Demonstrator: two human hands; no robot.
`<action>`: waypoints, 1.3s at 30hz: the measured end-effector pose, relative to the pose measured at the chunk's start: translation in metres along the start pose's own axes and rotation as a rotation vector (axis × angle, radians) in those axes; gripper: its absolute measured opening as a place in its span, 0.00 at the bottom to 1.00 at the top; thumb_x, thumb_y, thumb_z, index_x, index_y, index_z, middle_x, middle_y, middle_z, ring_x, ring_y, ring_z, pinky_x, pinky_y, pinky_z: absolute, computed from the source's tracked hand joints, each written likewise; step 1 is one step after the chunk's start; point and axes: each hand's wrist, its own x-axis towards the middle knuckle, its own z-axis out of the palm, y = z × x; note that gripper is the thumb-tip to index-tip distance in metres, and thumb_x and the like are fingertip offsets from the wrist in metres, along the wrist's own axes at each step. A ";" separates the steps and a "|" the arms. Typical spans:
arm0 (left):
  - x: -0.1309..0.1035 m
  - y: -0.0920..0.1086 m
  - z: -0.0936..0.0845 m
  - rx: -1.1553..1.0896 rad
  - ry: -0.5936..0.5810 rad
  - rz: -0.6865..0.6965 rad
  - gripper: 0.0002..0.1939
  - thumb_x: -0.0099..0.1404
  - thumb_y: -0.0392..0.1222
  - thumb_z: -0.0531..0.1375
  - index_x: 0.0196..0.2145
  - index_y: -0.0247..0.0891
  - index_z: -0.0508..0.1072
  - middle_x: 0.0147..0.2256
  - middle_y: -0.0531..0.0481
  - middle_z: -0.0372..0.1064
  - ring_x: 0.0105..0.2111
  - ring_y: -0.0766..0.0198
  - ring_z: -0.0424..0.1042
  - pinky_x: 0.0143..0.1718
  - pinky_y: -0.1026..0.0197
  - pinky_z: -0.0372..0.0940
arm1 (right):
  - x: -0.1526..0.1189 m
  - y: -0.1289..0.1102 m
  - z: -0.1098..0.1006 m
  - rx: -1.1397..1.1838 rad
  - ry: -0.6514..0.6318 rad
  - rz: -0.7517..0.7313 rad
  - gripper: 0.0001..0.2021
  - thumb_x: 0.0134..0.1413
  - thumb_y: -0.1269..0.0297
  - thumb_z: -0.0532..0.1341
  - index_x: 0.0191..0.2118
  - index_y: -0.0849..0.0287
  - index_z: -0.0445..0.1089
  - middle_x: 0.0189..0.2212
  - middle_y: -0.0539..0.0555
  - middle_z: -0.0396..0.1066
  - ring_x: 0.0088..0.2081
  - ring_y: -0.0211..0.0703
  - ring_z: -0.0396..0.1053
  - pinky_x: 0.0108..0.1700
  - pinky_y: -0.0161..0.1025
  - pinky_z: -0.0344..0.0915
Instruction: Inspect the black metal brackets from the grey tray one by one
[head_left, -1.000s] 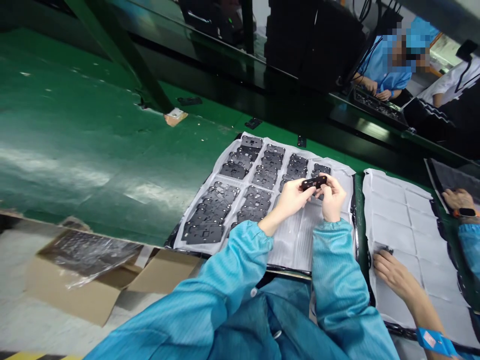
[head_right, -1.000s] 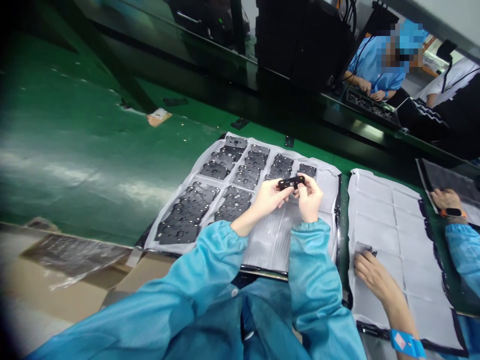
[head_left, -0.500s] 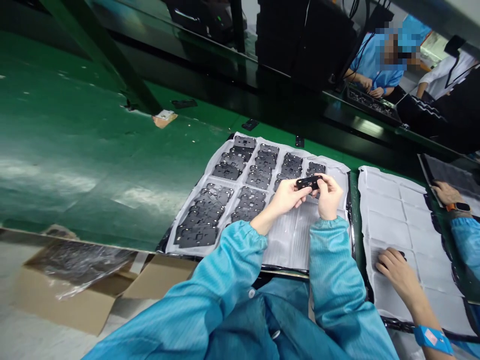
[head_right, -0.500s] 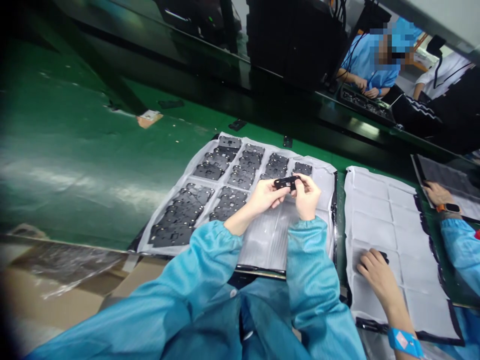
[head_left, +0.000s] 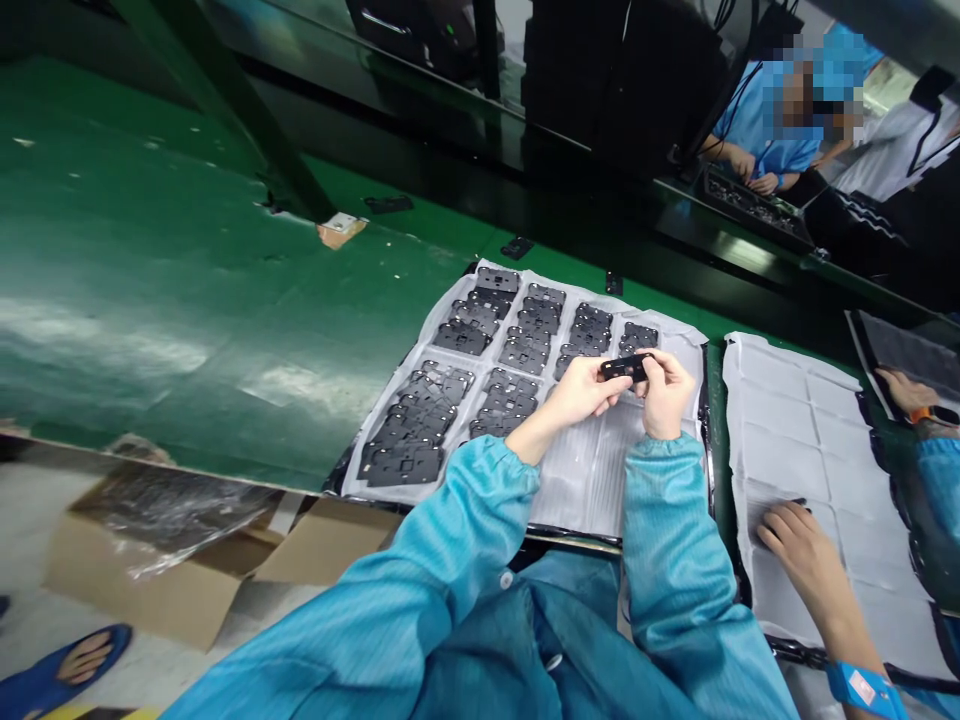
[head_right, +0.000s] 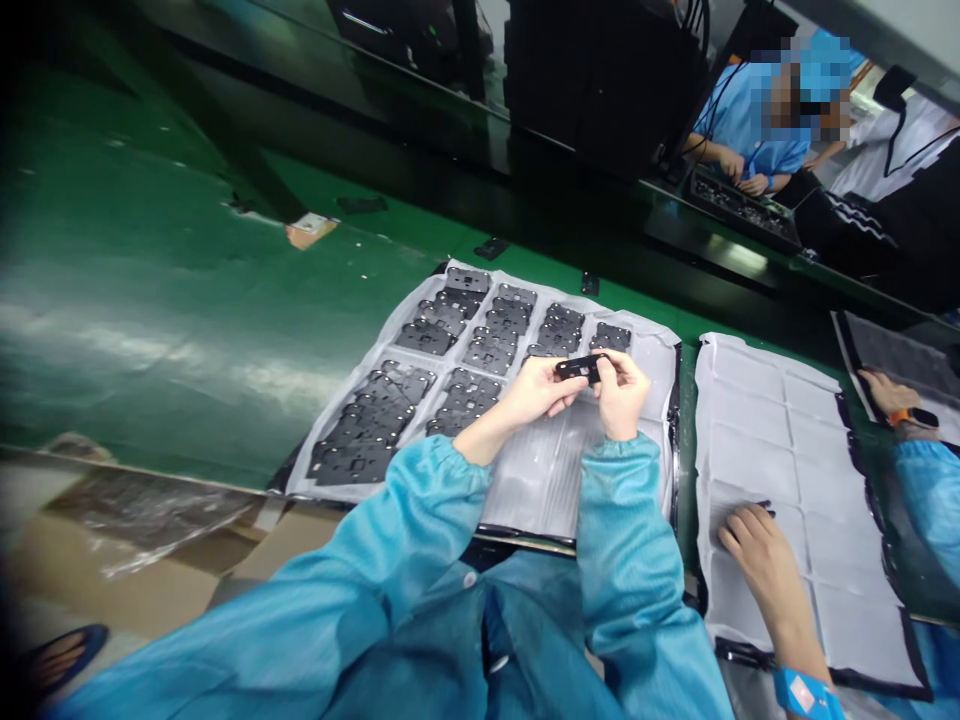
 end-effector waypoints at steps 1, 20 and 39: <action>0.000 0.000 0.000 -0.006 0.000 -0.008 0.16 0.57 0.47 0.65 0.26 0.31 0.66 0.17 0.56 0.62 0.11 0.77 0.57 0.11 0.72 0.49 | 0.000 0.000 0.000 -0.001 0.001 0.003 0.11 0.52 0.58 0.62 0.34 0.61 0.73 0.27 0.49 0.71 0.14 0.28 0.57 0.15 0.29 0.52; 0.004 0.007 -0.012 -0.078 0.024 0.031 0.16 0.55 0.42 0.65 0.39 0.30 0.69 0.23 0.51 0.69 0.19 0.68 0.70 0.18 0.68 0.64 | -0.005 0.003 0.008 -0.177 0.120 -0.066 0.12 0.53 0.56 0.58 0.33 0.61 0.70 0.26 0.51 0.67 0.24 0.36 0.63 0.25 0.33 0.61; 0.005 0.000 -0.009 -0.234 0.367 0.083 0.12 0.57 0.42 0.58 0.36 0.32 0.75 0.19 0.55 0.62 0.13 0.76 0.55 0.14 0.70 0.45 | -0.019 -0.001 0.030 0.077 0.041 0.068 0.12 0.54 0.53 0.61 0.35 0.58 0.65 0.15 0.42 0.60 0.11 0.34 0.58 0.15 0.33 0.59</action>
